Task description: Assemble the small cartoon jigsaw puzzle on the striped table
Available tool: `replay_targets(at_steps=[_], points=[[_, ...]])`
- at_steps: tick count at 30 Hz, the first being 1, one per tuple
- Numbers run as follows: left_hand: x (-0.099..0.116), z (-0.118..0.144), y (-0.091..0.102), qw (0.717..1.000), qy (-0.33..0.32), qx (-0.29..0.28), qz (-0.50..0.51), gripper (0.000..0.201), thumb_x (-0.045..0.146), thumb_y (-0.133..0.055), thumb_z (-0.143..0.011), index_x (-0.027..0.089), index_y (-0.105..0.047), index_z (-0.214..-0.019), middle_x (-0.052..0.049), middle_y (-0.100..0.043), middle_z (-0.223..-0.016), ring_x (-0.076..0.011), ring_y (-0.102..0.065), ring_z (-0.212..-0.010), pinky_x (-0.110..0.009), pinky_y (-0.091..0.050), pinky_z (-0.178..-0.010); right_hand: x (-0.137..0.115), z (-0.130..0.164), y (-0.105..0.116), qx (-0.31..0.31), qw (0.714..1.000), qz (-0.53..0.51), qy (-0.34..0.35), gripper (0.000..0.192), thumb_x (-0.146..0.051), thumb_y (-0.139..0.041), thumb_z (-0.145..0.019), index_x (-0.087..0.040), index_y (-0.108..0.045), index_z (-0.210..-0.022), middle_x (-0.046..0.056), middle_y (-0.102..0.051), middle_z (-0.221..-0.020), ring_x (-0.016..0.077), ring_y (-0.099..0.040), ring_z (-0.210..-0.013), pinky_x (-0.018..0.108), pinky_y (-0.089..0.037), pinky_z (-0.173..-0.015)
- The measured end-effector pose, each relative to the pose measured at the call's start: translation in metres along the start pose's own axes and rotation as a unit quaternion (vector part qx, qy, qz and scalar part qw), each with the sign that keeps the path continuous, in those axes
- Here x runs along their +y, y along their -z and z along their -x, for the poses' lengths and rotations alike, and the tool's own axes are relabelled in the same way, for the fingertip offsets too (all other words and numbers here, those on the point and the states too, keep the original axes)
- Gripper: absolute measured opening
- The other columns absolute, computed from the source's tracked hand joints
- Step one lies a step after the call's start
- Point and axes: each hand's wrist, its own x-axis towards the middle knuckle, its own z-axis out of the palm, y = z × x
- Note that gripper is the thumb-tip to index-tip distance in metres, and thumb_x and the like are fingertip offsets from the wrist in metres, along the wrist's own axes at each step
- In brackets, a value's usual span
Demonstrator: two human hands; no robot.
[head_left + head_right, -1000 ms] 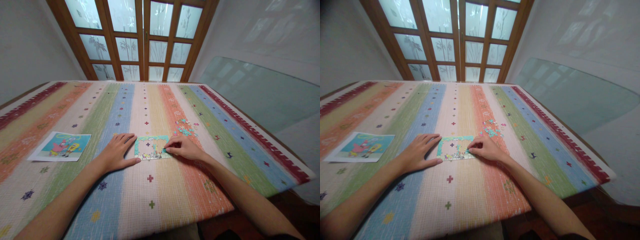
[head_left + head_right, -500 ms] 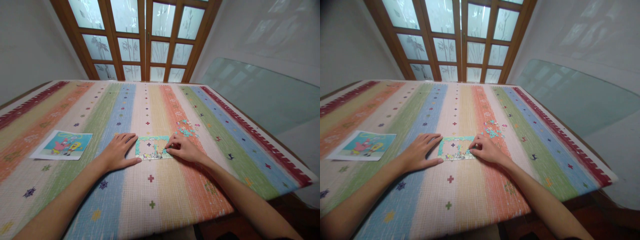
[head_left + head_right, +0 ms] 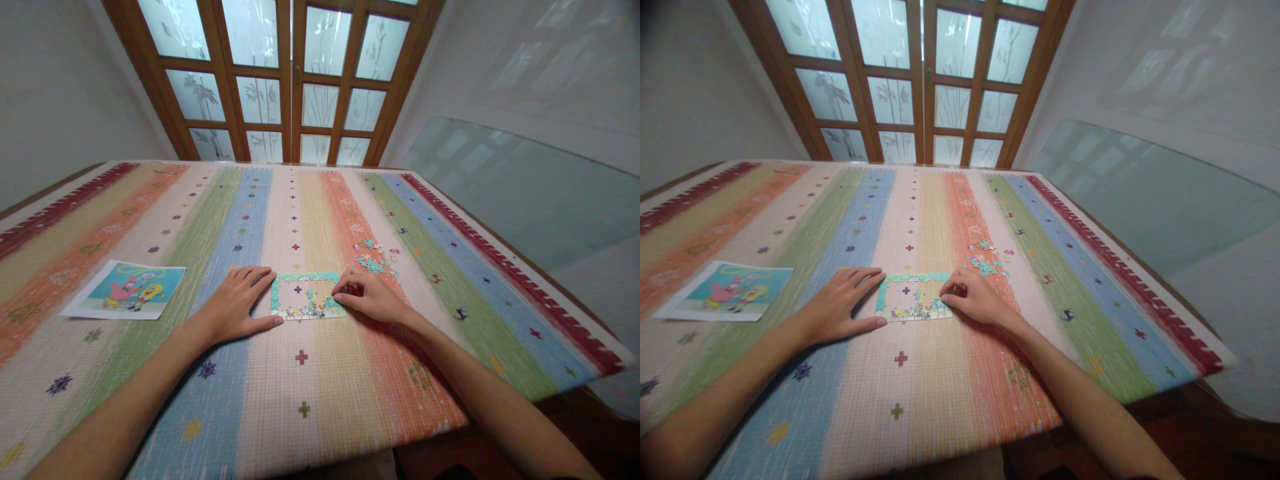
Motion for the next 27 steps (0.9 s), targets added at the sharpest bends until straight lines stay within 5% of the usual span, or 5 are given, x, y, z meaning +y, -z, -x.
replay_targets(at_steps=[27], points=[[0.000, 0.000, 0.000, 1.000, 0.002, 0.003, 0.007, 0.083, 0.079, -0.051, -0.090, 0.018, -0.050, -0.146, -0.021, -0.056, -0.146, -0.0410, -0.053, -0.128, -0.062, -0.040, -0.108, -0.008, 0.002, -0.006, 0.015, 0.999, 0.048, -0.002, 0.007, -0.017, -0.073, -0.085, -0.023, -0.072, -0.081, 0.003, -0.062, -0.084, 0.0185, -0.055, -0.079, 0.034, -0.043, -0.072]])
